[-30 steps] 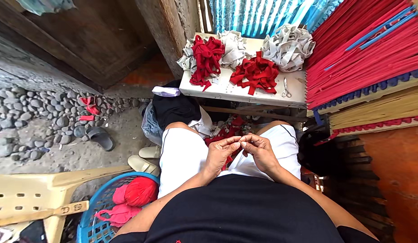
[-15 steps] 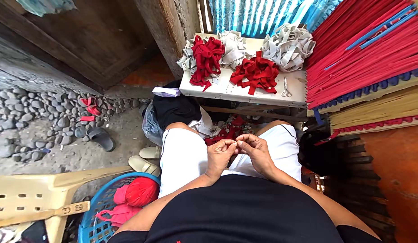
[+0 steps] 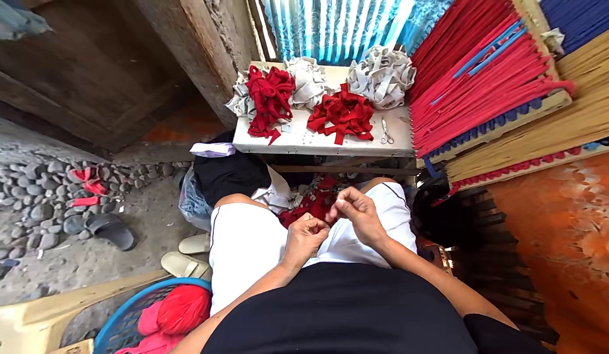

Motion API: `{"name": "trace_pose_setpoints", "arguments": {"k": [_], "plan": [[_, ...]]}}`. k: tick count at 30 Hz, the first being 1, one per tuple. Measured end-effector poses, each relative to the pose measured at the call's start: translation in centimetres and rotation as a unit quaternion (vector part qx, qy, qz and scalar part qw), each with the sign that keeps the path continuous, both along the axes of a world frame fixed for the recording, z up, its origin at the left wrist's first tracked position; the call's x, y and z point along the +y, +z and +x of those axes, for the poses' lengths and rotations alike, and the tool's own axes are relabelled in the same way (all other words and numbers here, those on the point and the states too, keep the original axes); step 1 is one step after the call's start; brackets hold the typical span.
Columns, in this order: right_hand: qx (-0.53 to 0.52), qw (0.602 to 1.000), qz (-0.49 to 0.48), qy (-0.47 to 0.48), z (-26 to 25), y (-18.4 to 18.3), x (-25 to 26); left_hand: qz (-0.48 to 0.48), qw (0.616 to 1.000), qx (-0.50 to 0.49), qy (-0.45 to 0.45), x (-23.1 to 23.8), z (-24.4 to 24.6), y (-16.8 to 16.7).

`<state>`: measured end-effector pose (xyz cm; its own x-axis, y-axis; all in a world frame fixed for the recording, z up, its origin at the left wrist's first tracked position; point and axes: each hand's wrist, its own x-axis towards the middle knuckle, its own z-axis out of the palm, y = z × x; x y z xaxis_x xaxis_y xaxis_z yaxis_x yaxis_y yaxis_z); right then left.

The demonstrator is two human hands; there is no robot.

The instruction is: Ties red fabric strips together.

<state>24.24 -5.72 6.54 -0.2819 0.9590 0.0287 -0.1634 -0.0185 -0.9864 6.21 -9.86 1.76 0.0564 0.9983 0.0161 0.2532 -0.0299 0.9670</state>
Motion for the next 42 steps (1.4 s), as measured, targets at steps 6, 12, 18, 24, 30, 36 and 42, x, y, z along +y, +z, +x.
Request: {"name": "trace_pose_setpoints", "arguments": {"k": [6, 12, 18, 24, 30, 36, 42], "plan": [[0.007, 0.995, 0.062, -0.074, 6.6, 3.9, 2.3, -0.061, 0.998, -0.004, -0.014, 0.2, -0.8, -0.2], [-0.004, 0.979, 0.125, -0.160, 13.8, 6.7, 3.2, -0.095, 0.995, 0.021, 0.001, 0.5, -0.9, 0.0], [-0.082, 0.973, 0.149, -0.156, 15.9, 5.9, 1.9, -0.088, 0.996, 0.014, -0.029, 0.6, -0.3, -0.4], [-0.403, 0.902, 0.064, -0.141, 15.9, 2.2, 1.0, -0.122, 0.985, 0.037, -0.120, 0.6, 0.2, -0.6], [-0.510, 0.851, -0.002, -0.125, 15.1, -0.4, -0.6, -0.107, 0.993, -0.044, 0.006, 0.9, -0.4, 0.5], [-0.544, 0.830, -0.006, -0.125, 15.3, -0.8, -0.7, -0.113, 0.975, -0.174, 0.080, 1.4, -1.5, 3.3], [-0.538, 0.832, 0.010, -0.133, 15.4, -2.0, -0.1, -0.058, 0.979, -0.182, 0.073, 1.5, -3.7, 6.6]]}}
